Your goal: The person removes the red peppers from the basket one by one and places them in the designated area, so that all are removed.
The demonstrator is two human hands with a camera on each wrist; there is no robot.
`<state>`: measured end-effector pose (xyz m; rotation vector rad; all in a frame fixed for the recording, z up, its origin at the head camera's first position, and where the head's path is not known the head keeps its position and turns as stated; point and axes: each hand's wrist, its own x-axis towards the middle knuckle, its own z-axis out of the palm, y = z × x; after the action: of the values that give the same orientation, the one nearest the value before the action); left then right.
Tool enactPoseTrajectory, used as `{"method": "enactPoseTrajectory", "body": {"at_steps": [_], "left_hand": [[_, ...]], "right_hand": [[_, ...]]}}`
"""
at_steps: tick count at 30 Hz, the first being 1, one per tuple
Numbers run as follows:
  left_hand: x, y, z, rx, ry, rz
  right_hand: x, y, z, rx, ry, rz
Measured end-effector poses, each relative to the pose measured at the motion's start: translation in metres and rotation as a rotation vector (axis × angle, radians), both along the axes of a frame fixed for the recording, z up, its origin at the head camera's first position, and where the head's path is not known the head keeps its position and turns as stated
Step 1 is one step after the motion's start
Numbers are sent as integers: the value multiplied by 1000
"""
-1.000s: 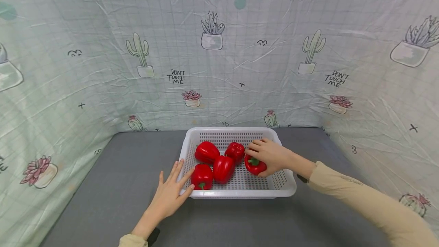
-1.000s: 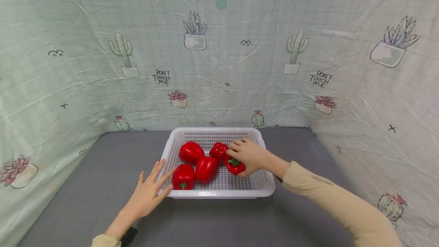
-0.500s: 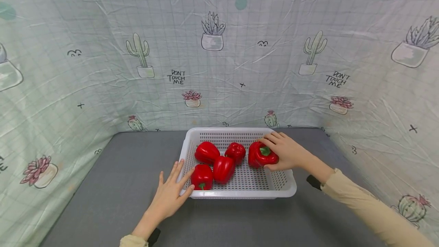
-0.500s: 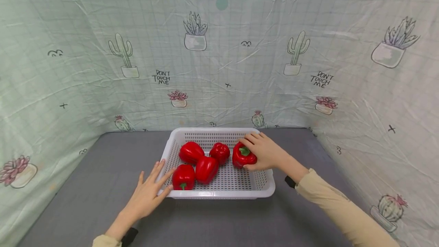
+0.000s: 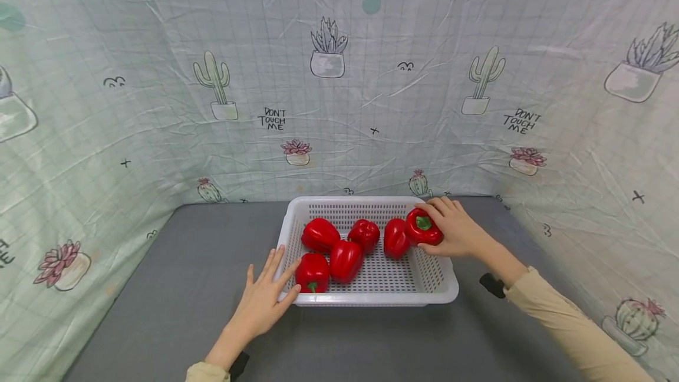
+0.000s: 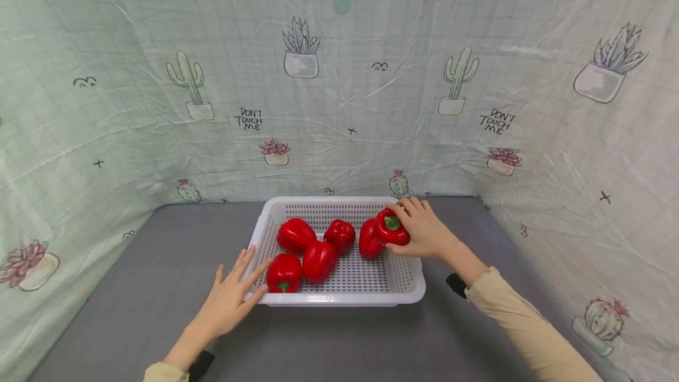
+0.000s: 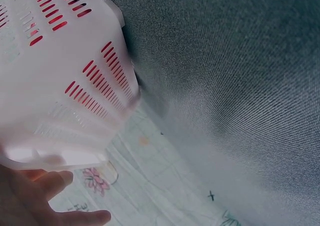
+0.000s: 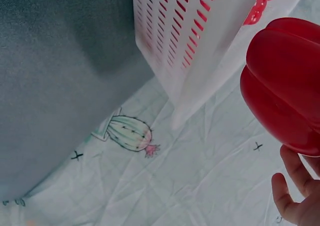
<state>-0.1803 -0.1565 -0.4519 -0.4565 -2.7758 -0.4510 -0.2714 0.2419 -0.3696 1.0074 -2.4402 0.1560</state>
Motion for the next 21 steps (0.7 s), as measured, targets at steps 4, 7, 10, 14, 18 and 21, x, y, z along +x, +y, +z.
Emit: {"method": "enactPoseTrajectory", "body": {"at_steps": [4,7,10,14,18,21], "left_hand": [[0,0,0,16,6,-2],[0,0,0,16,4,2],[1,0,-2,12,-1,7],[1,0,-3,9,-2,8],[1,0,-2,12,4,3],[0,0,-1,14,10,-1]], "right_hand": [[1,6,1,-55,-1,-29],[3,12,0,-96,-36,-70],[3,20,-2,-129,-67,-122],[-1,33,-5,-159,-58,-177],[-9,45,-11,-172,-34,-222],[-16,53,-15,-180,-31,-252]]}}
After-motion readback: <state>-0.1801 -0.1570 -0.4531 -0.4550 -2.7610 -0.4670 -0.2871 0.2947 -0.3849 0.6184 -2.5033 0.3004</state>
